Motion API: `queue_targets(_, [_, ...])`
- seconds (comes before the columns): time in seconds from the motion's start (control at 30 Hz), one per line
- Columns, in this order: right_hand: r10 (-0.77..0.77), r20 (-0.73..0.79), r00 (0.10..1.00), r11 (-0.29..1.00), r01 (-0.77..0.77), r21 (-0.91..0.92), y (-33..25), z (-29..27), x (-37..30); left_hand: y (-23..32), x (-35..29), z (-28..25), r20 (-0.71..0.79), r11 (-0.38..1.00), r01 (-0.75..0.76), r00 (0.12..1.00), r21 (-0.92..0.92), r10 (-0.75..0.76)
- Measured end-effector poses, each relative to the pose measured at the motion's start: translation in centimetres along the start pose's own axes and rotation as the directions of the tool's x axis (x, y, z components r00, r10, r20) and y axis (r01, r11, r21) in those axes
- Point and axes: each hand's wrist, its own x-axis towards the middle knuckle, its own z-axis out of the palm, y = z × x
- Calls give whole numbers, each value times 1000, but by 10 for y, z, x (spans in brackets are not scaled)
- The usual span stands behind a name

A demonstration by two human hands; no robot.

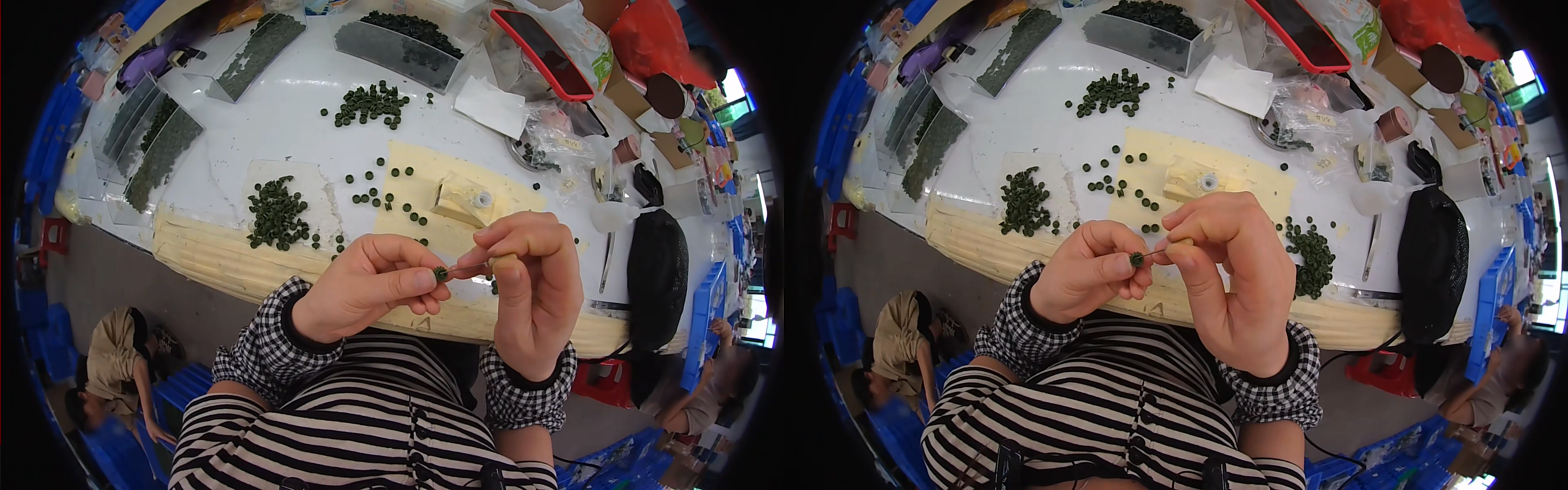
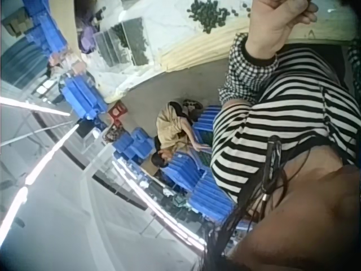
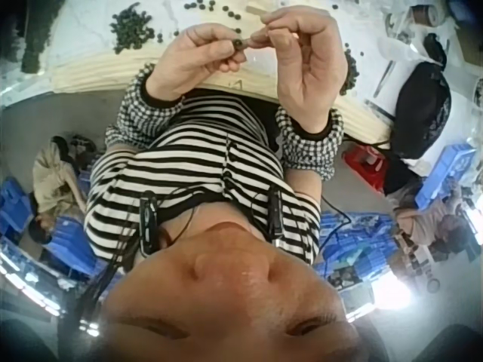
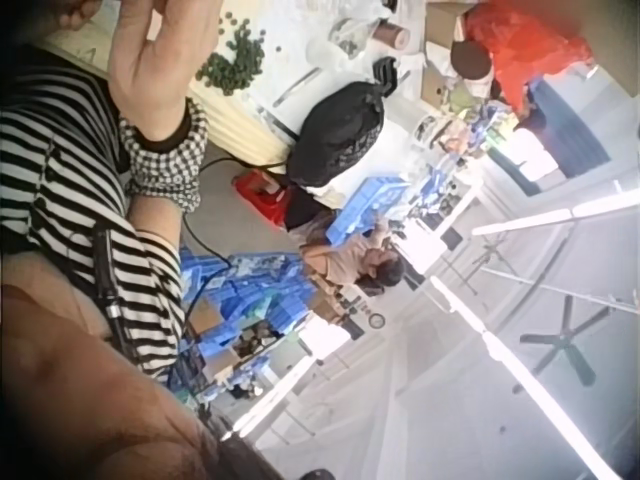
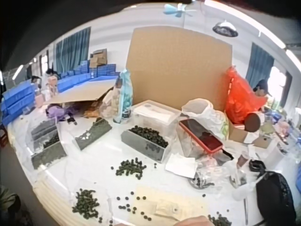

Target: Manually assembling small green plastic components into a white frame at a factory workbench.

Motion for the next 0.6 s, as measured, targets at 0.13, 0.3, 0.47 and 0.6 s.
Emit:
queue_targets(0.13, [-2, 11, 1000, 1000, 3, -17, 1, -1, 0, 0, 0, 0, -10, 1000, 0, 1000, 1, 0])
queue_targets(0.3, [27, -28, 999, 997, -25, 67, -1, 0, 1, -1, 1, 1, -6, 1000, -7, 1000, -21, 7])
queue_targets(0.47, [-30, -236, 971, 989, -6, -149, 8, -8, 5, -1, 0, 9, -125, 958, -136, 977, 253, 172])
queue_targets(0.6, [-295, -160, 942, 737, 117, -666, 26, -19, 17, -4, 1, 18, -60, 576, -318, 838, 753, 542])
